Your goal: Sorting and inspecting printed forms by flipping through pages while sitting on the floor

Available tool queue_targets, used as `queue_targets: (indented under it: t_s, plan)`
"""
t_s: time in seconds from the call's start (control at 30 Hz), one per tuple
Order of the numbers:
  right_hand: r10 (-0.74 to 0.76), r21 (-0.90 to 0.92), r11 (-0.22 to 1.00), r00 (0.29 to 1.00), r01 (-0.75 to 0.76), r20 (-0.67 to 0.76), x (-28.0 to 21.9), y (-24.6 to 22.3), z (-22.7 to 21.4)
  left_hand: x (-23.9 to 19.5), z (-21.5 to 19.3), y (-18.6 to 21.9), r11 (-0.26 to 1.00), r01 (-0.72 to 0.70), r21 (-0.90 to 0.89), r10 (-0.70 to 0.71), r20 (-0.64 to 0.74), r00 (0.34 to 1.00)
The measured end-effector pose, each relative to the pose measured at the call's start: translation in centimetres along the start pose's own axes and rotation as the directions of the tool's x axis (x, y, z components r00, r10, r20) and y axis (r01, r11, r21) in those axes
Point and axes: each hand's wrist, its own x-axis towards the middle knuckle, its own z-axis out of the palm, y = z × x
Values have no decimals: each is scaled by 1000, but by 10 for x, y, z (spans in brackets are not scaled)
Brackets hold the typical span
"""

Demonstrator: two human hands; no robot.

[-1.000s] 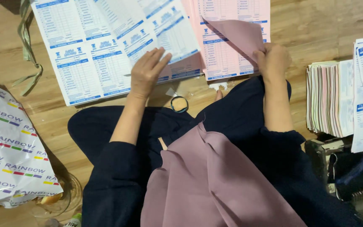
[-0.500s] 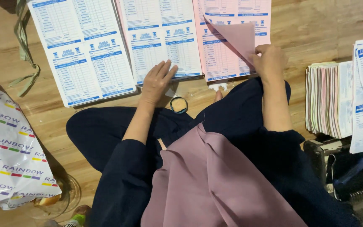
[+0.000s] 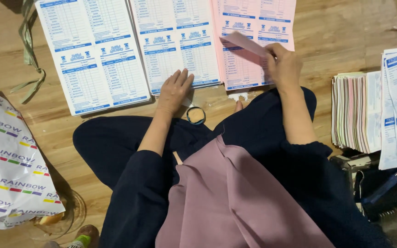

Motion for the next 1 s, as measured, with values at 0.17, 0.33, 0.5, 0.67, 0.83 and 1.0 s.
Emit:
queue_targets:
  t_s: [0.17, 0.33, 0.5, 0.67, 0.83, 1.0]
  plan:
    - [-360, -156, 932, 890, 328, -279, 22, -18, 45, 5, -8, 5, 995, 4, -99, 7, 104, 995]
    - [-590, -37, 798, 768, 601, -247, 36, -117, 50, 21, -46, 8, 952, 5, -305, 90, 295, 951]
    - [-804, -273, 591, 529, 759, -270, 27, -146, 113, 10, -74, 25, 881, -15, -473, 67, 92, 993]
    - [-913, -260, 407, 393, 876, -105, 16, -136, 145, 19, -127, 16, 826, -73, -559, 79, -14, 997]
    - [-923, -184, 364, 380, 913, 59, 10, -154, 102, 33, -102, -17, 939, 5, -345, 32, 100, 995]
    - [-891, -84, 407, 416, 909, 180, 11, -134, 124, 69, -110, -32, 974, 195, -115, -117, 483, 868]
